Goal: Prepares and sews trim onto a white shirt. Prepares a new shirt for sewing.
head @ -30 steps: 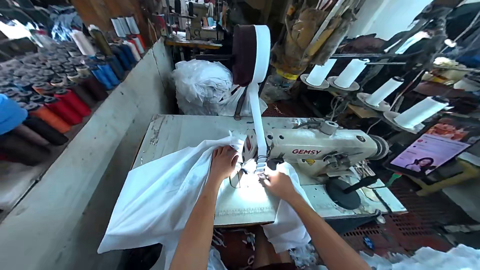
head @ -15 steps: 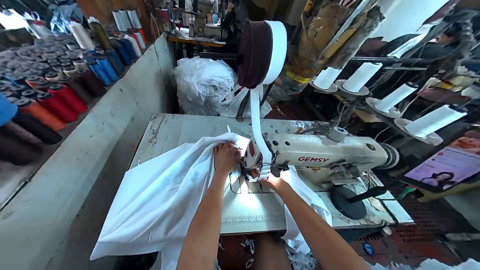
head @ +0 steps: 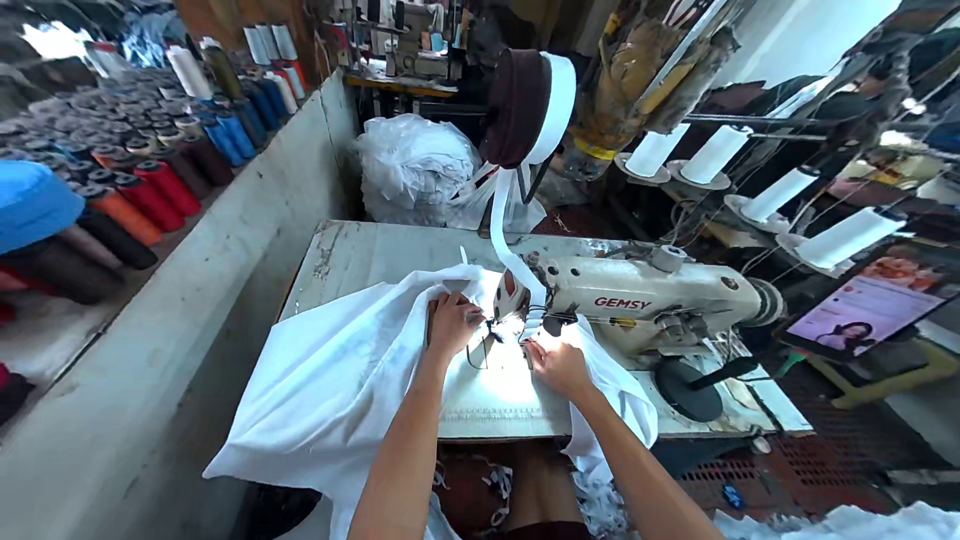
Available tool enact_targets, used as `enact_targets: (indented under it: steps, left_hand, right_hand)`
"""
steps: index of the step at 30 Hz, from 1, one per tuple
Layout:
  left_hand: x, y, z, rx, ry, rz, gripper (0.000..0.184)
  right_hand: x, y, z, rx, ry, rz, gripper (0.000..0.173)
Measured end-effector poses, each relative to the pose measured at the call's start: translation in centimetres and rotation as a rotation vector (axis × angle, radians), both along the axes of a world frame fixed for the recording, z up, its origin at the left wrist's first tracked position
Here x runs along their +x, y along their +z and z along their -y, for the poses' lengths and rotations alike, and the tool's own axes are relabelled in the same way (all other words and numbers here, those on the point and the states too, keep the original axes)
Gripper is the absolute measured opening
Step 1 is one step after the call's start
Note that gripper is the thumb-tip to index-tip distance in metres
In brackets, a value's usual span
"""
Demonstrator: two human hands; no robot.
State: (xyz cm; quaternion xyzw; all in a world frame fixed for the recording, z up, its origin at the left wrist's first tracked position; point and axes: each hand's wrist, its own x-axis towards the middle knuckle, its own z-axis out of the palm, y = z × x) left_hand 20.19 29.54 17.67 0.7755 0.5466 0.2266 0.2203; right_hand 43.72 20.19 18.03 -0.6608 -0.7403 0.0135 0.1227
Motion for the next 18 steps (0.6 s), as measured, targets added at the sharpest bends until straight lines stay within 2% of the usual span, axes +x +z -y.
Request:
enact_targets:
  steps: [4, 7, 9, 12, 18]
  left_hand:
    - [0.4, 0.3, -0.1, -0.004, 0.110, 0.053, 0.034]
    - [1.1, 0.2, -1.0, 0.037, 0.233, 0.087, 0.032]
    - [1.5, 0.1, -1.7, 0.050, 0.266, 0.085, 0.033]
    - [1.9, 0.2, -2.5, 0.047, 0.255, 0.087, 0.031]
    - [1.9, -0.1, -2.6, 0.014, 0.192, 0.049, 0.026]
  right_hand:
    - [0.1, 0.1, -2.2, -0.010, 0.034, 0.024, 0.043]
    - [-0.8, 0.8, -4.4, -0.295, -0.038, 0.028, 0.054]
    - [-0.9, 0.0, -6.0, -0.409, -0.048, -0.017, 0.062]
    - [-1.9, -0.7, -6.7, -0.460, 0.021, -0.134, 0.053]
    - [-2.9, -0.2, -5.8, -0.417, -0.008, -0.085, 0.047]
